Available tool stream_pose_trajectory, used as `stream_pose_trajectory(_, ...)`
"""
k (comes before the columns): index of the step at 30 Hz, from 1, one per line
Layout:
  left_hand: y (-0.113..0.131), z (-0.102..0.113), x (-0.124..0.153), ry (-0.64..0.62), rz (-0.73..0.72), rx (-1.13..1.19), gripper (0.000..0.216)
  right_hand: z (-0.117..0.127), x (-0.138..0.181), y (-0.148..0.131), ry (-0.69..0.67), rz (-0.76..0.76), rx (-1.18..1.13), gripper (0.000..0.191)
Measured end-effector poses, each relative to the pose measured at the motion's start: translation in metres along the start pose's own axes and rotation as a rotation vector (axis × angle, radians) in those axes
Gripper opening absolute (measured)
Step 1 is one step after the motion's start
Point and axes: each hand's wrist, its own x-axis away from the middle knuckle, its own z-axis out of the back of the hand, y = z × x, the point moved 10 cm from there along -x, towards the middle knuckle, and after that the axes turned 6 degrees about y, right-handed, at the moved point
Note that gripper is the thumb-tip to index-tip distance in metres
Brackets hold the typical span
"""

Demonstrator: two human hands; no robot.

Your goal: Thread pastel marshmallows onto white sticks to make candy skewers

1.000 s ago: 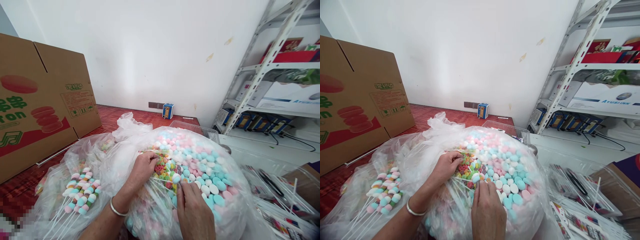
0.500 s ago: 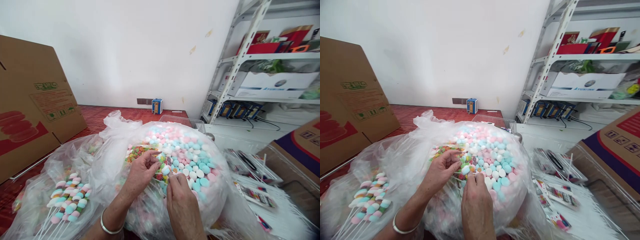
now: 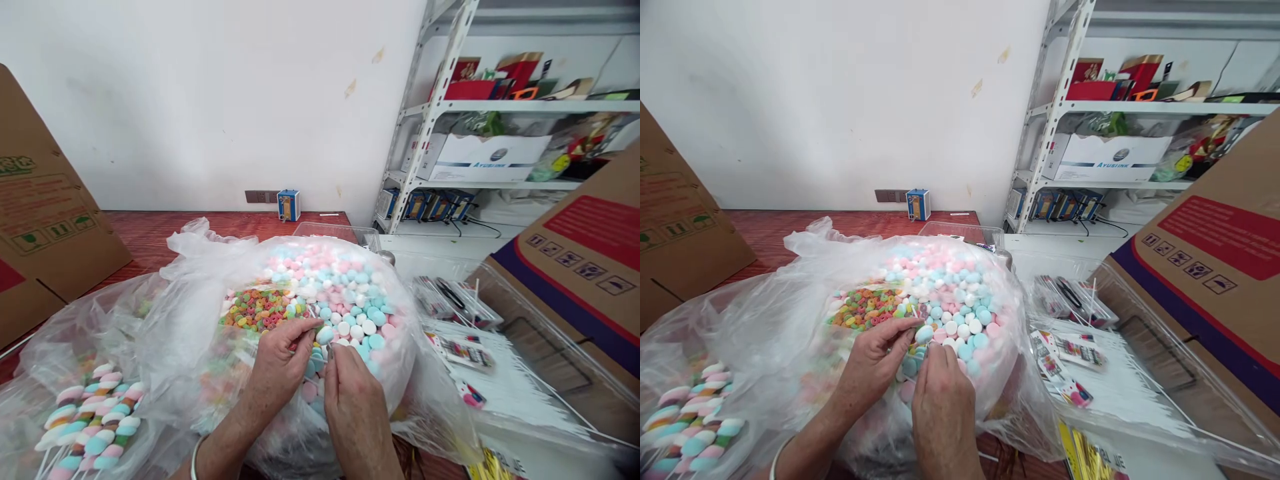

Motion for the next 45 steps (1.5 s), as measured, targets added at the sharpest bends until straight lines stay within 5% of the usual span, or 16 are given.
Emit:
stream_pose_trajectory(9,0.001,-0.008,-0.022,-0.014,-0.045,-0.212,0.029,0.005,-0.038,0.043,-0.081,-0.151,0.09,0.018)
stream_pose_trajectory(13,-0.006,-0.038,-0.043,-0.221,-0.139,-0.631,0.017,-0.002,-0.052,0.055,-0.136,-0.195,0.134,0.013)
stream_pose_trajectory(17,-0.015,-0.06,-0.048,-0.291,-0.152,-0.758,0.011,-0.019,-0.051,0.054,-0.174,-0.238,0.141,0.005)
stream_pose_trajectory(23,-0.016,-0.065,-0.043,-0.287,-0.184,-0.707,0.013,-0.021,-0.047,0.065,-0.156,-0.319,-0.068,0.014)
stream_pose_trajectory(28,-0.007,-0.044,-0.035,-0.23,-0.146,-0.368,0.016,-0.011,-0.047,0.087,-0.104,-0.442,-0.472,0.017)
stream_pose_trajectory(34,0.023,-0.035,-0.007,-0.306,-0.307,-0.034,0.014,-0.025,-0.035,0.085,-0.257,-0.672,-0.992,0.042)
stream_pose_trajectory(38,0.035,-0.03,-0.001,-0.246,-0.404,0.036,0.012,-0.035,-0.028,0.068,-0.357,-0.747,-1.169,0.038)
stream_pose_trajectory(45,0.024,-0.02,-0.004,-0.123,-0.334,-0.02,0.009,-0.043,-0.022,0.064,-0.421,-0.8,-1.238,0.02)
